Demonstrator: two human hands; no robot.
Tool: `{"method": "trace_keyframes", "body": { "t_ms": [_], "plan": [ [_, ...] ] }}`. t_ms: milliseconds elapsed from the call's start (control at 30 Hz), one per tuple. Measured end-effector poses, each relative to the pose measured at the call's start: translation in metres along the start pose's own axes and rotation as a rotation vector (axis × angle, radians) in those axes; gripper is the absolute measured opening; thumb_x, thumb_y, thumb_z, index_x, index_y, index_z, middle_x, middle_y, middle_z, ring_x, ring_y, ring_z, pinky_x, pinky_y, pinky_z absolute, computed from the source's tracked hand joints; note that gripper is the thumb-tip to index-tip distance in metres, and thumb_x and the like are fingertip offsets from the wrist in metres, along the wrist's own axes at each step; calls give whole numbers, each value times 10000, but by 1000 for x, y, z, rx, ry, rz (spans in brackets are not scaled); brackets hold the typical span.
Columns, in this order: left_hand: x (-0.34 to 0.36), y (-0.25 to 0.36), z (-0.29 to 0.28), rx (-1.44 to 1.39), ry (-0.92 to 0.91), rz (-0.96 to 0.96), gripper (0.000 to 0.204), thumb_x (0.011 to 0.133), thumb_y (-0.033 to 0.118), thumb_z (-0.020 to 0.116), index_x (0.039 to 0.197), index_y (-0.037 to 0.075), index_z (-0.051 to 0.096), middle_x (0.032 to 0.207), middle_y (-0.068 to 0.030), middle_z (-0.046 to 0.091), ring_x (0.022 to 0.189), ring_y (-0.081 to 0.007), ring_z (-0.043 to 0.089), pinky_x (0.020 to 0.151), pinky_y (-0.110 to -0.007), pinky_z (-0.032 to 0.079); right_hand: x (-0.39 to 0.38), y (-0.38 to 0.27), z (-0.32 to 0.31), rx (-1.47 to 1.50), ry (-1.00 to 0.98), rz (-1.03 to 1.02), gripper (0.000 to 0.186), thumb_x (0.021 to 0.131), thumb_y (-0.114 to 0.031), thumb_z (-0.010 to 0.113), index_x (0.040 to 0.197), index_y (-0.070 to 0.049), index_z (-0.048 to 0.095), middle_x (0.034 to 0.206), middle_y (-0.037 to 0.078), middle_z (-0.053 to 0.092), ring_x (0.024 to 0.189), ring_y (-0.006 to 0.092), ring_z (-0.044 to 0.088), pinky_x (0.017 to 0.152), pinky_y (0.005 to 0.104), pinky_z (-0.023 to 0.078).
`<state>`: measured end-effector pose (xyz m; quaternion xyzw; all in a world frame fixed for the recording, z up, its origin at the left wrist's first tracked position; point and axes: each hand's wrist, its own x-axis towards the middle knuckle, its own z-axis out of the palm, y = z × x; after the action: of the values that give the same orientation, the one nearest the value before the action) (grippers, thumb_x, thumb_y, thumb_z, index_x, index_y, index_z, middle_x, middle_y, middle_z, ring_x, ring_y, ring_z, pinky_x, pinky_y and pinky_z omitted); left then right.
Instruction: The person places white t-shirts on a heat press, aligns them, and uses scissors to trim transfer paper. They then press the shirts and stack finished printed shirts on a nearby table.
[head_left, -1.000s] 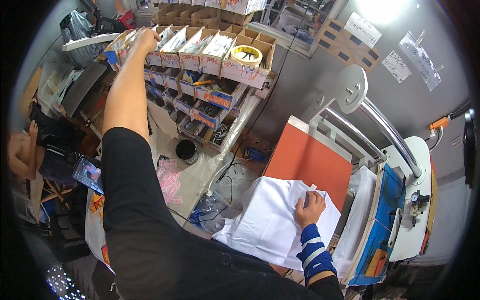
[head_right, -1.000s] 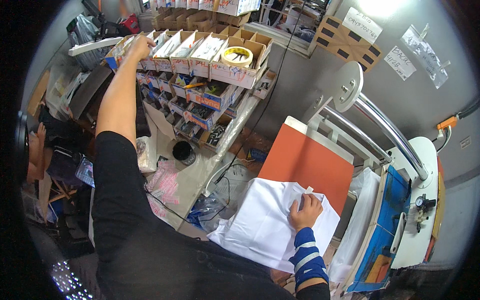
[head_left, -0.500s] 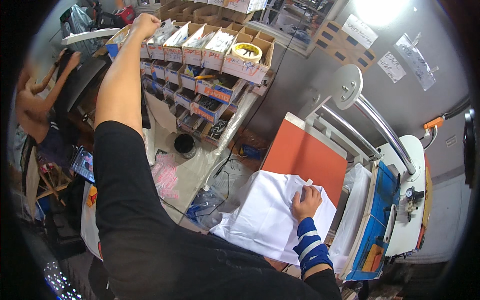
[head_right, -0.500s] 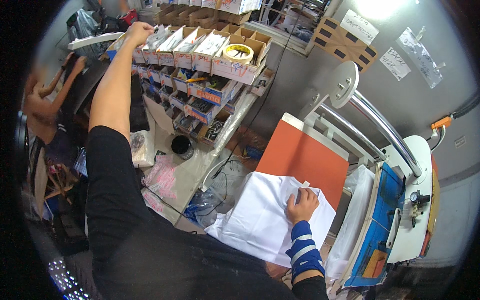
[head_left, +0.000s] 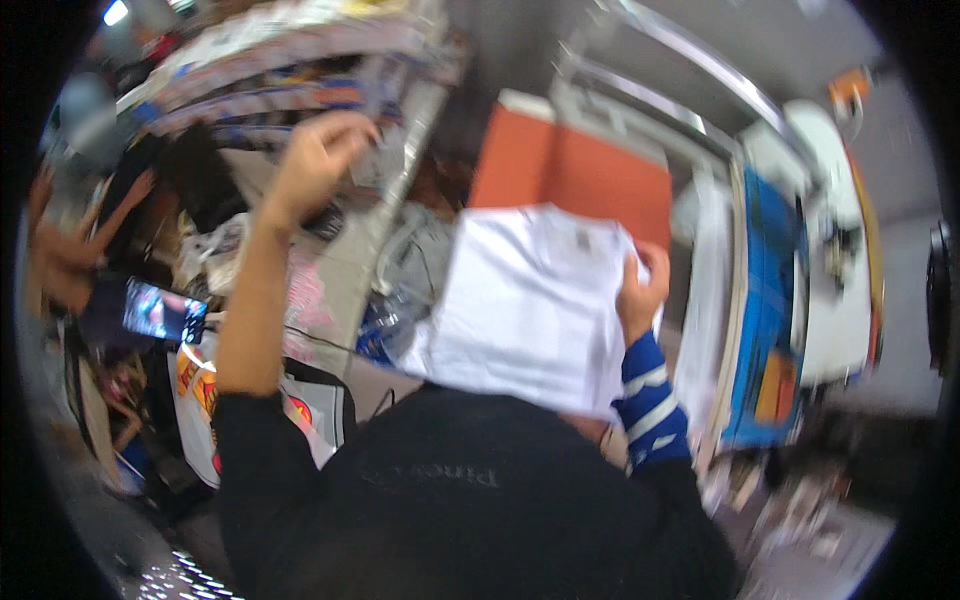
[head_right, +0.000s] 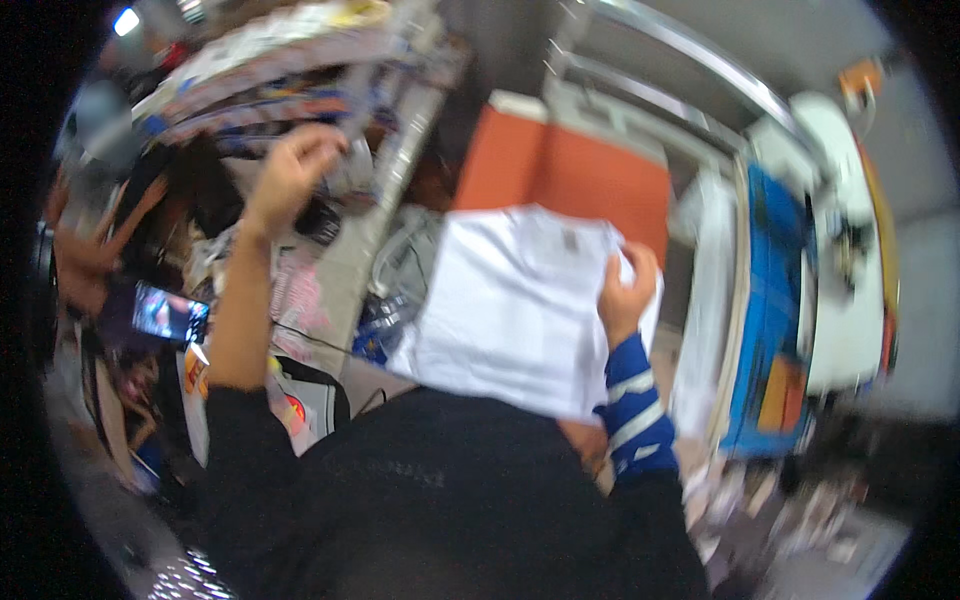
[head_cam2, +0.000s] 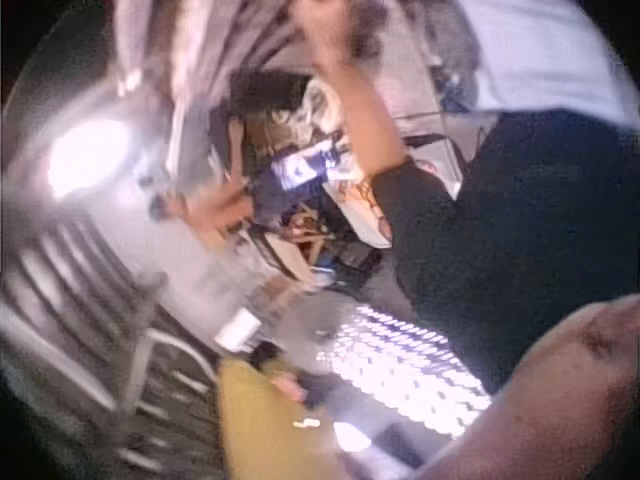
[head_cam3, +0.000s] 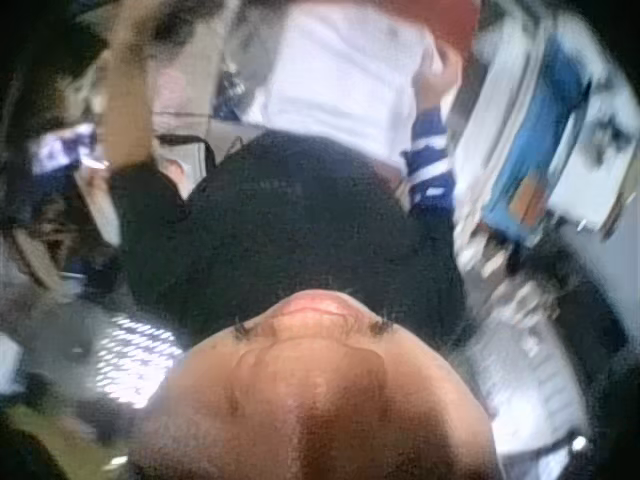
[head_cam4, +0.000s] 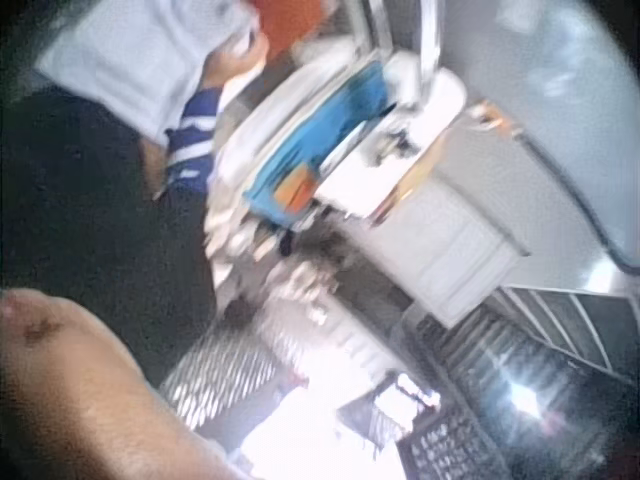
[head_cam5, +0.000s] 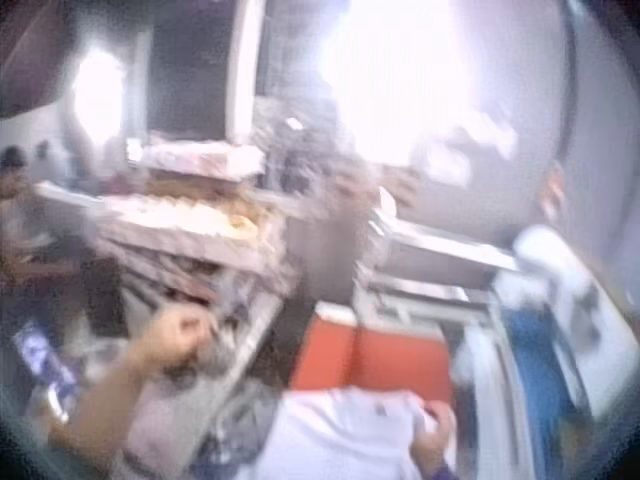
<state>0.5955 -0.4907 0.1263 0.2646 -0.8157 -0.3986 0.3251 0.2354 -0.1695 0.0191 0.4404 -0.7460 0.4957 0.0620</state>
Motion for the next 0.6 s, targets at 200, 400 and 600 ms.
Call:
{"method": "trace_keyframes", "body": {
  "t_ms": [200, 400, 600],
  "plan": [
    [-122, 51, 251, -256, -273, -298, 136, 918, 34, 671, 1019, 2, 755, 932, -111, 736, 803, -168, 676, 738, -299, 532, -83, -35, -35, 316, -722, 549, 192, 949, -174, 712, 1021, 5, 710, 859, 43, 702, 759, 89, 627, 696, 259, 504],
    [-112, 61, 295, -251, -159, -290, 197, 901, 37, 686, 1089, -6, 729, 977, -116, 727, 864, -196, 681, 783, -326, 525, -70, -9, -23, 271, -679, 411, 142, 934, -128, 711, 966, 10, 717, 812, 36, 698, 707, 86, 619, 660, 261, 507],
    [-50, 25, 297, 284, 14, 180, 274, 806, 10, 674, 1064, 88, 720, 1119, -97, 664, 1109, -310, 591, 982, -448, 413, 6, 19, 21, 59, -521, 509, 375, 841, -149, 759, 1148, 34, 646, 835, 138, 740, 712, 185, 707, 644, 319, 548]
  ]
}}
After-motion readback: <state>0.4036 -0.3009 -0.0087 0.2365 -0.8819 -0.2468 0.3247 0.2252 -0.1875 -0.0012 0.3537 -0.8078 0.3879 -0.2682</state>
